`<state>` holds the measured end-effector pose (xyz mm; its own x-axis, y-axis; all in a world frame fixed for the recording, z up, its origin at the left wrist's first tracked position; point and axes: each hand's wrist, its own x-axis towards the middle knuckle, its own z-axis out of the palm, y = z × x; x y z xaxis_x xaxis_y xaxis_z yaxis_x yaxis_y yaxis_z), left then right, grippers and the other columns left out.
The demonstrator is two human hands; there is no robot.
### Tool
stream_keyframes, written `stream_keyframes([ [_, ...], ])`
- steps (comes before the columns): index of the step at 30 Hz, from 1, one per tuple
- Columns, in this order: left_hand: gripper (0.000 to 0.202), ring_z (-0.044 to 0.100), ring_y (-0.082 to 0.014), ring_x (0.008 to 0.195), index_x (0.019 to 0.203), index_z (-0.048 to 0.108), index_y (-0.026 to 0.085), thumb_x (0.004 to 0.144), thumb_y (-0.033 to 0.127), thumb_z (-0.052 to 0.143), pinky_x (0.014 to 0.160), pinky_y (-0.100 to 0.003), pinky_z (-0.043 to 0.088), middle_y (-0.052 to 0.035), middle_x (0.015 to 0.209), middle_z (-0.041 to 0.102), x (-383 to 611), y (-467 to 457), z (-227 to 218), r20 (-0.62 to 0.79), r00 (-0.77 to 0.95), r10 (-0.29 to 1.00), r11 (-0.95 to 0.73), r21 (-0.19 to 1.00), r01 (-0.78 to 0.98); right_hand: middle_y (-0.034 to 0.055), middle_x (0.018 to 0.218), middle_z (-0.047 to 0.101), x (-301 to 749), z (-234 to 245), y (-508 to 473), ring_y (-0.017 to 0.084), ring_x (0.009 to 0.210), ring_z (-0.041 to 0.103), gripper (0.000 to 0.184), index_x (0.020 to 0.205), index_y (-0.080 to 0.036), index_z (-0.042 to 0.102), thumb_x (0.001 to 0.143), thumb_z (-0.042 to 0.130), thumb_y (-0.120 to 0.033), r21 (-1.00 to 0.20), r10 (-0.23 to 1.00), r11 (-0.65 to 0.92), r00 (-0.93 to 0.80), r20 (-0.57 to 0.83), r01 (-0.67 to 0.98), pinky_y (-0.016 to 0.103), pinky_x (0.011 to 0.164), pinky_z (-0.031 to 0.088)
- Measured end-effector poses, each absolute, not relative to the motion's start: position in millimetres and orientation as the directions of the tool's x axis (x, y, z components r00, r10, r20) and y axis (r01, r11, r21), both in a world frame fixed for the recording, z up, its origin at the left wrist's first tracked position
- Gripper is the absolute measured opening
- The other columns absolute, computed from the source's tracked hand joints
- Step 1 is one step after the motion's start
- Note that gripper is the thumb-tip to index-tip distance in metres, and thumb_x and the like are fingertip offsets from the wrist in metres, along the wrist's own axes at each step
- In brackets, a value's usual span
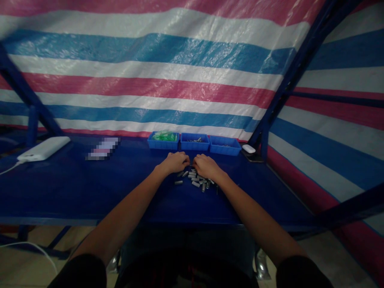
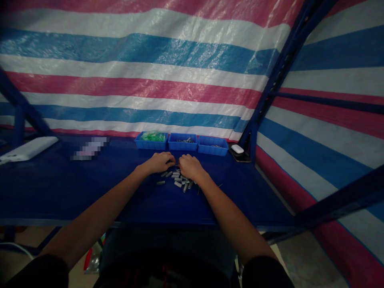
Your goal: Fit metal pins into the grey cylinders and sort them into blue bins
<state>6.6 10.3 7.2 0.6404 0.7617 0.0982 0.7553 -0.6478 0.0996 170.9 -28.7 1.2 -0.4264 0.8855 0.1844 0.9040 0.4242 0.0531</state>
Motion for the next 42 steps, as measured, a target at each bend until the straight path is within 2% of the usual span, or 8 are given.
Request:
stream_keyframes([
  [3, 0.02, 0.057, -0.021, 0.093, 0.09, 0.06, 0.024, 0.08, 0.032, 0.045, 0.077, -0.033, 0.041, -0.0032, 0.097, 0.062, 7, 10, 8, 0.127, 0.61, 0.782, -0.622, 0.1, 0.777, 0.0094, 0.092, 0.059, 174, -1, -26, 0.02, 0.088, 0.051, 0.015, 0.086, -0.014, 0.057, 0.086, 0.044, -0.021, -0.002, 0.876, 0.434, -0.421, 0.237, 0.901, 0.029, 0.07, 0.037],
  [9, 0.014, 0.06, -0.0153, 0.077, 0.085, 0.06, 0.022, 0.08, 0.028, 0.048, 0.063, -0.023, 0.041, -0.0004, 0.084, 0.066, 8, 9, 13, 0.208, 0.541, 0.815, -0.577, 0.193, 0.794, 0.0073, 0.085, 0.059, 191, -7, -11, 0.016, 0.082, 0.051, 0.017, 0.082, -0.013, 0.058, 0.087, 0.044, -0.02, -0.23, 0.886, 0.418, -0.339, 0.317, 0.879, 0.026, 0.074, 0.036],
  [12, 0.014, 0.06, -0.0145, 0.075, 0.088, 0.059, 0.023, 0.08, 0.028, 0.049, 0.061, -0.022, 0.04, 0.0007, 0.081, 0.067, 11, 7, 12, 0.269, 0.525, 0.808, -0.582, 0.219, 0.783, 0.0062, 0.081, 0.059, 195, -9, -7, 0.015, 0.078, 0.051, 0.016, 0.079, -0.013, 0.058, 0.086, 0.045, -0.019, -0.304, 0.896, 0.409, -0.315, 0.314, 0.86, 0.025, 0.071, 0.035],
  [18, 0.019, 0.061, -0.0157, 0.075, 0.096, 0.06, 0.025, 0.082, 0.033, 0.049, 0.06, -0.022, 0.04, -0.0008, 0.085, 0.067, 12, 6, 12, 0.346, 0.482, 0.805, -0.561, 0.18, 0.808, 0.0041, 0.076, 0.058, 192, -6, -11, 0.013, 0.071, 0.051, 0.015, 0.077, -0.013, 0.058, 0.085, 0.046, -0.019, -0.389, 0.895, 0.424, -0.312, 0.318, 0.818, 0.023, 0.064, 0.034],
  [26, 0.025, 0.06, -0.0185, 0.079, 0.086, 0.067, 0.025, 0.082, 0.039, 0.047, 0.067, -0.026, 0.043, -0.0023, 0.085, 0.068, 11, 5, 16, 0.358, 0.448, 0.819, -0.524, 0.151, 0.838, 0.0027, 0.076, 0.059, 189, -2, -16, 0.012, 0.067, 0.051, 0.013, 0.078, -0.015, 0.057, 0.083, 0.048, -0.023, -0.418, 0.901, 0.408, -0.283, 0.33, 0.812, 0.022, 0.06, 0.034],
  [32, 0.024, 0.06, -0.0178, 0.074, 0.08, 0.069, 0.025, 0.078, 0.041, 0.052, 0.064, -0.025, 0.043, -0.0026, 0.077, 0.068, 12, 3, 15, 0.3, 0.39, 0.87, -0.458, 0.201, 0.866, 0.0033, 0.08, 0.059, 186, 2, -21, 0.014, 0.075, 0.052, 0.009, 0.078, -0.017, 0.057, 0.082, 0.051, -0.023, -0.275, 0.896, 0.341, -0.221, 0.386, 0.899, 0.024, 0.064, 0.034],
  [36, 0.025, 0.059, -0.0187, 0.074, 0.076, 0.068, 0.024, 0.078, 0.042, 0.052, 0.063, -0.026, 0.043, -0.0031, 0.073, 0.067, 14, 2, 13, 0.32, 0.395, 0.861, -0.466, 0.184, 0.865, 0.0032, 0.081, 0.06, 183, 4, -24, 0.016, 0.077, 0.052, 0.009, 0.078, -0.018, 0.056, 0.082, 0.051, -0.024, -0.235, 0.895, 0.305, -0.194, 0.401, 0.923, 0.025, 0.064, 0.034],
  [42, 0.036, 0.059, -0.0184, 0.072, 0.07, 0.065, 0.02, 0.082, 0.047, 0.043, 0.061, -0.026, 0.041, -0.0035, 0.069, 0.065, 14, 2, 16, 0.358, 0.348, 0.866, -0.442, 0.227, 0.868, 0.0034, 0.081, 0.061, 183, 5, -22, 0.015, 0.074, 0.053, 0.011, 0.08, -0.018, 0.057, 0.082, 0.05, -0.027, -0.288, 0.906, 0.283, -0.156, 0.394, 0.915, 0.025, 0.063, 0.034],
])
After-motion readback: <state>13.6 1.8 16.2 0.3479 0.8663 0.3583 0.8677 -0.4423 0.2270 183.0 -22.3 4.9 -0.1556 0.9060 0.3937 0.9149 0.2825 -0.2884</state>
